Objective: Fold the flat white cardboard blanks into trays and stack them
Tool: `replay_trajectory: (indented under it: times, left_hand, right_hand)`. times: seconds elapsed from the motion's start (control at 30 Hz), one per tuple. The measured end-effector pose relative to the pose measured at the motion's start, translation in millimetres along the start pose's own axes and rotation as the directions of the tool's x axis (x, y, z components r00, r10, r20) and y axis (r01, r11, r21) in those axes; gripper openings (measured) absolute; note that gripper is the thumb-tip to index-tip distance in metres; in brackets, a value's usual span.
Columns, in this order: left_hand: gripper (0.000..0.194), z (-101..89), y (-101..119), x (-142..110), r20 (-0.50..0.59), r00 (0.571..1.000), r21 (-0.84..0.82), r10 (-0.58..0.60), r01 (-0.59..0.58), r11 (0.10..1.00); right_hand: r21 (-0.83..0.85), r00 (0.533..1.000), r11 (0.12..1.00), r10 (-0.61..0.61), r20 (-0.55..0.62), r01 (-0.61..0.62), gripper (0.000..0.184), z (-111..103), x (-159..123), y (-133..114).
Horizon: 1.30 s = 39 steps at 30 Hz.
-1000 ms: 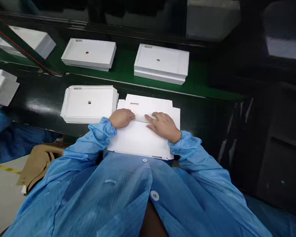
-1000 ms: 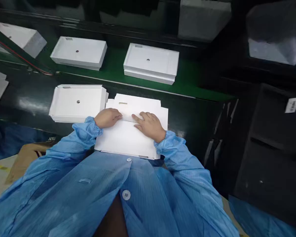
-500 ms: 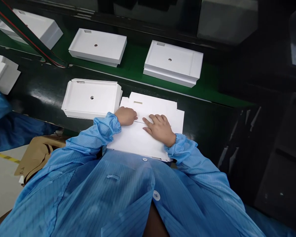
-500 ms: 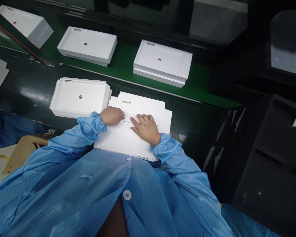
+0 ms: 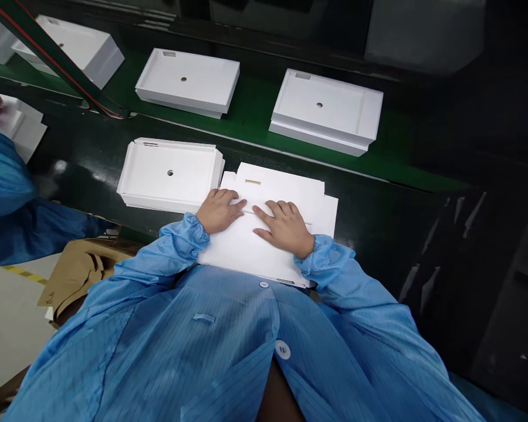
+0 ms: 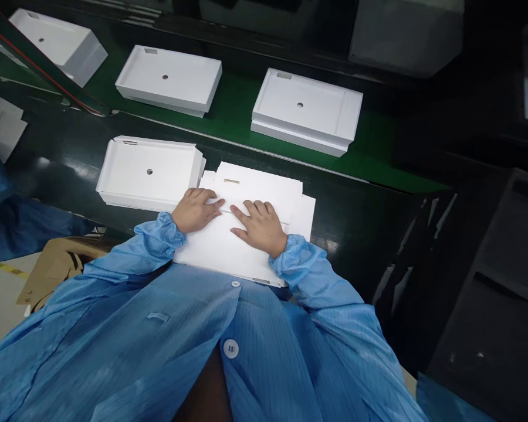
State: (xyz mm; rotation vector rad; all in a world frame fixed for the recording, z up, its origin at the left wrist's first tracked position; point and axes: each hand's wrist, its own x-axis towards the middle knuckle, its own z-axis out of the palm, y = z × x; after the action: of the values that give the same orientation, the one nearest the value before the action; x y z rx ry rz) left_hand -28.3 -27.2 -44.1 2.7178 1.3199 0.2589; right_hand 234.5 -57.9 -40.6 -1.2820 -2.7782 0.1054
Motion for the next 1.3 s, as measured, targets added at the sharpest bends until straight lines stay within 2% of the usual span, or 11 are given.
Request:
replay_trajectory:
  times: [0.27,0.47,0.6,0.8,1.1,1.3]
  left_hand:
    - [0.039,2.3,3,-4,-0.038,0.998,0.044,0.051,-0.049,0.998]
    - [0.043,7.3,6,-16,-0.062,0.998,0.084,-0.011,0.016,0.996]
    - [0.045,1.8,3,-19,-0.053,0.998,0.059,-0.038,0.041,0.997]
    - [0.034,-8.3,-7,-30,-0.027,0.993,0.014,-0.119,0.119,0.993]
    - [0.041,-16.7,-1,-38,0.058,0.992,0.097,-0.109,0.103,0.990]
    - [0.042,-15.6,-4,-37,0.022,0.995,0.067,-0.102,0.100,0.993]
  right_hand:
    - [-0.013,1.000,1.000,-0.005,-0.030,0.004,0.062,2,-1,-1]
    - [-0.003,1.000,1.000,0.000,-0.030,0.000,0.062,3,-3,-2]
    - [0.007,1.000,1.000,0.015,-0.009,-0.015,0.062,0,-2,-5]
    - [0.010,1.000,1.000,0.016,-0.007,-0.016,0.061,0,-2,-9]
    - [-0.005,0.999,1.000,0.008,-0.045,-0.009,0.059,3,-4,-9]
    - [0.003,0.998,1.000,0.013,-0.060,-0.013,0.057,5,0,-8]
